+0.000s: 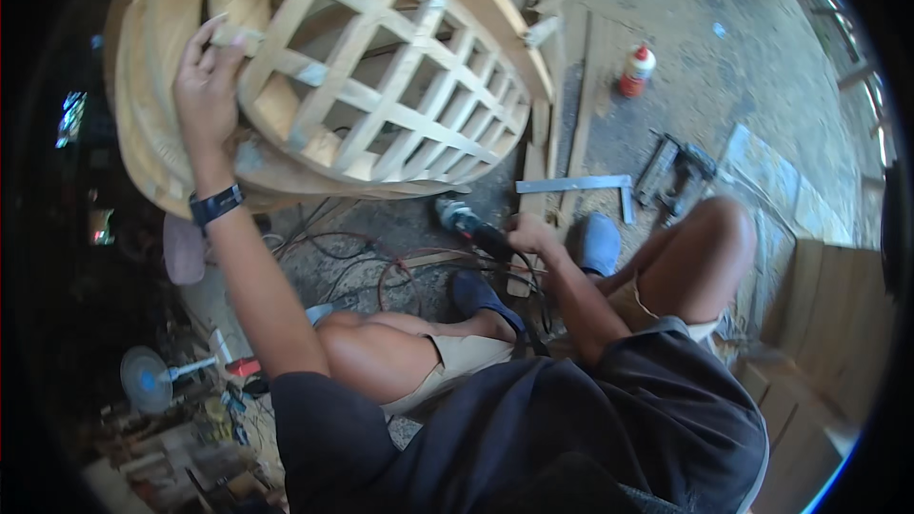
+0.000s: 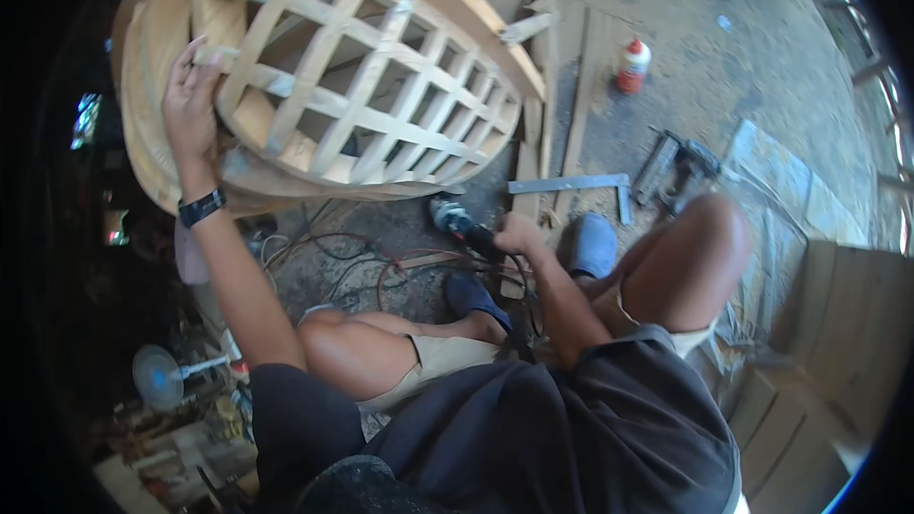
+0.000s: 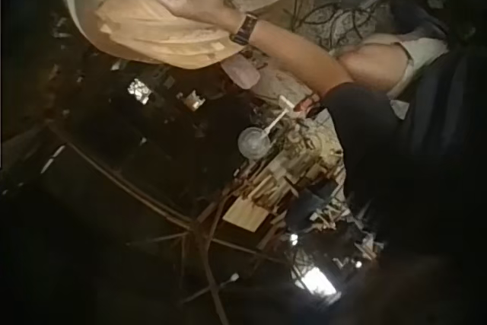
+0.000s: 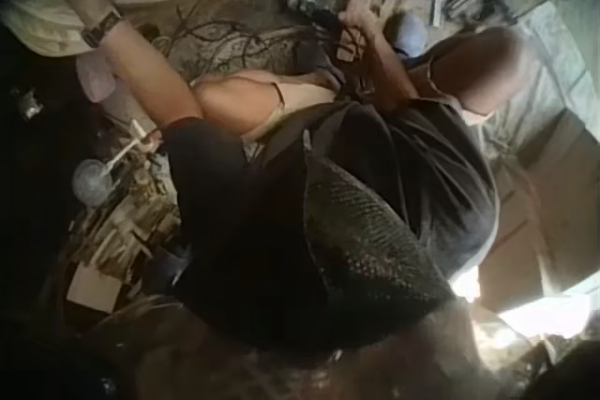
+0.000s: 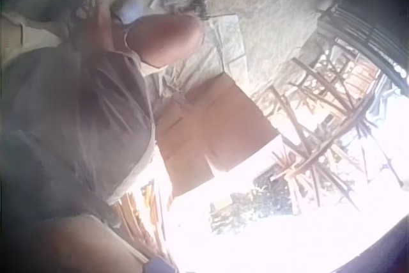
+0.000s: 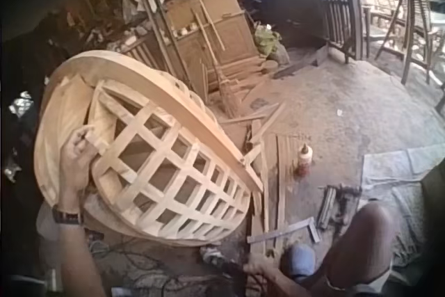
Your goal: The person applies glue to a small wooden block and positions it onto a curved wooden lattice structure. They then use a pneumatic nail gun to secure several points on the wooden frame.
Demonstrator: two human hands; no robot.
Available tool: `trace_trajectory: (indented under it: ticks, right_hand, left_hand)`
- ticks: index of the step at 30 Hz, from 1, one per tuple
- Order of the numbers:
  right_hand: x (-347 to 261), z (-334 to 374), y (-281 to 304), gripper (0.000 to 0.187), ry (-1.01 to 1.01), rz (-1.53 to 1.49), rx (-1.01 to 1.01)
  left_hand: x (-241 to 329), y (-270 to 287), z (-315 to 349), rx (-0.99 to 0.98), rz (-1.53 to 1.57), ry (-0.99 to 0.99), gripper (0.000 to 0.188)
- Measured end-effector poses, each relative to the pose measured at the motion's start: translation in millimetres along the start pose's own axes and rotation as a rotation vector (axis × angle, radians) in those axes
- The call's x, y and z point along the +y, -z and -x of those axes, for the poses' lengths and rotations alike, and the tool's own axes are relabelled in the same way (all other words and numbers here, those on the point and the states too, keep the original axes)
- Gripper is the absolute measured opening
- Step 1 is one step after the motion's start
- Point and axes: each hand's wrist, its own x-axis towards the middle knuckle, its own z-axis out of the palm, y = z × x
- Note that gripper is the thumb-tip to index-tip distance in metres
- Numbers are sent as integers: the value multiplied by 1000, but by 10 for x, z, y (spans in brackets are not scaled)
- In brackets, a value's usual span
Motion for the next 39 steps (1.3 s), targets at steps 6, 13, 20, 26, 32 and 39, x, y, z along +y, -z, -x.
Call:
trace_trajectory:
  ticks: [6, 13, 20, 26, 32, 39]
  right_hand:
    - [1507, 393, 2062, 28, -82, -1296, 1129]
    - [2374, -257, 3703, 96, -195, -2155, 1256]
    - [2965, -515, 4531, 89, -57, -2179, 1131]
    - [3081, -762, 4853, 53, 23, -1998, 997]
    - [3111, -1030, 5060, 34, 6, -1956, 1113]
    - [2793, -724, 5262, 37, 501, -2120, 986]
  left_hand:
    - [-346, -649, 683, 76, 194, 137, 40]
    - [-223, -784, 665, 123, 179, 163, 39]
    - [-203, -884, 698, 144, 146, 180, 45]
    - [-177, -884, 763, 185, 81, 163, 44]
    - [-179, -895, 785, 217, 93, 146, 44]
    - [-221, -931, 734, 199, 136, 140, 42]
